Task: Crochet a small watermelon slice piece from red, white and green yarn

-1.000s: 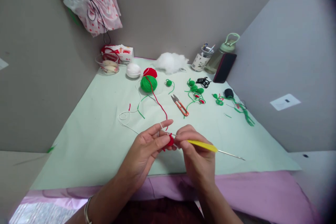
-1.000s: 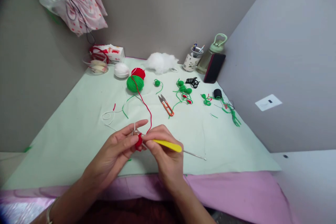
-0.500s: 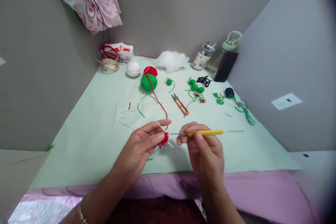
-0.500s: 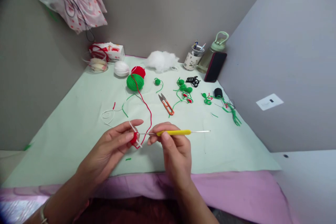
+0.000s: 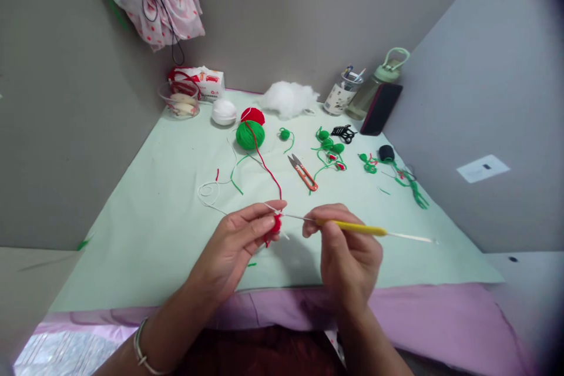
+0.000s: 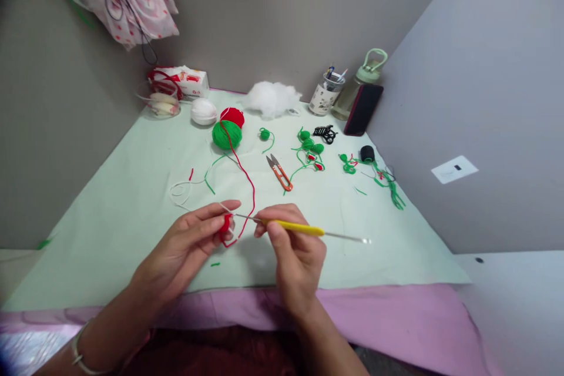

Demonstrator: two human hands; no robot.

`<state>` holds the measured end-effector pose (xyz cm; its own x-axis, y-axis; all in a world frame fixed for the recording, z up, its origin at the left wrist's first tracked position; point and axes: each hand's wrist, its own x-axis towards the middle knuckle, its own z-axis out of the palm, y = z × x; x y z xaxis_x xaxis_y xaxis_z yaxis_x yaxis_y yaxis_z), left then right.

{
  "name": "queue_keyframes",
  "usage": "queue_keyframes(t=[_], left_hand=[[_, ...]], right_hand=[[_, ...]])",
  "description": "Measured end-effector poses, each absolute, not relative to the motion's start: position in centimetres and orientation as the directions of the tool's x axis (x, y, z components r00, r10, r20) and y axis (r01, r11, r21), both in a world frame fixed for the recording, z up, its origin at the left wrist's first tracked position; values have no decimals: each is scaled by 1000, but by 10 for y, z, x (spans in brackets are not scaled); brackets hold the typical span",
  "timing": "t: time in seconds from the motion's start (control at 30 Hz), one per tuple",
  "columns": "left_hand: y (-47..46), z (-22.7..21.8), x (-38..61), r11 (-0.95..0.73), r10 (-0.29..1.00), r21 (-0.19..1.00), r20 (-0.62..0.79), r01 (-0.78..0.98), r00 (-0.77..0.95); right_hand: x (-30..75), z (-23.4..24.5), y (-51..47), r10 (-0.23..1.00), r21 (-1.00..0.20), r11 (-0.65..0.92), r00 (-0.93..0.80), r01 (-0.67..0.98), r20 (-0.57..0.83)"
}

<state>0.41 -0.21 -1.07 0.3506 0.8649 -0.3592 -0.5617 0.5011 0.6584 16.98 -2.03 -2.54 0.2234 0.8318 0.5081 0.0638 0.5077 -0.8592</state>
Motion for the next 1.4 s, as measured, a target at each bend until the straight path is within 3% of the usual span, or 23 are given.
queue_keyframes(t=[0.07, 0.13, 0.37, 0.73, 0.9, 1.07, 1.4], left_hand=[[-2, -10, 3, 476, 878, 702, -344, -530, 333], [-3, -10, 4, 441, 895, 737, -317, -513, 315], [-8, -15, 8, 359, 925, 792, -230, -493, 304], [-6, -11, 2, 334, 934, 859, -247, -387, 257], [-8, -9, 3, 365, 922, 812, -248, -455, 297], [-8, -11, 3, 353, 926, 803, -227, -480, 301], [-8, -16, 1, 270, 943, 871, -154, -410, 295]], right_hand=[[171, -21, -17, 886, -889, 437, 237, -138, 399], [168, -20, -16, 916, -896, 388, 200, -217, 348], [160, -30, -17, 904, -905, 420, 118, -67, 411], [162, -23, -10, 976, -906, 216, 98, -364, 193], [165, -20, -9, 987, -901, 159, 72, -405, 142], [169, -21, -12, 978, -896, 205, 46, -394, 204], [172, -22, -23, 912, -902, 409, 93, -139, 400]])
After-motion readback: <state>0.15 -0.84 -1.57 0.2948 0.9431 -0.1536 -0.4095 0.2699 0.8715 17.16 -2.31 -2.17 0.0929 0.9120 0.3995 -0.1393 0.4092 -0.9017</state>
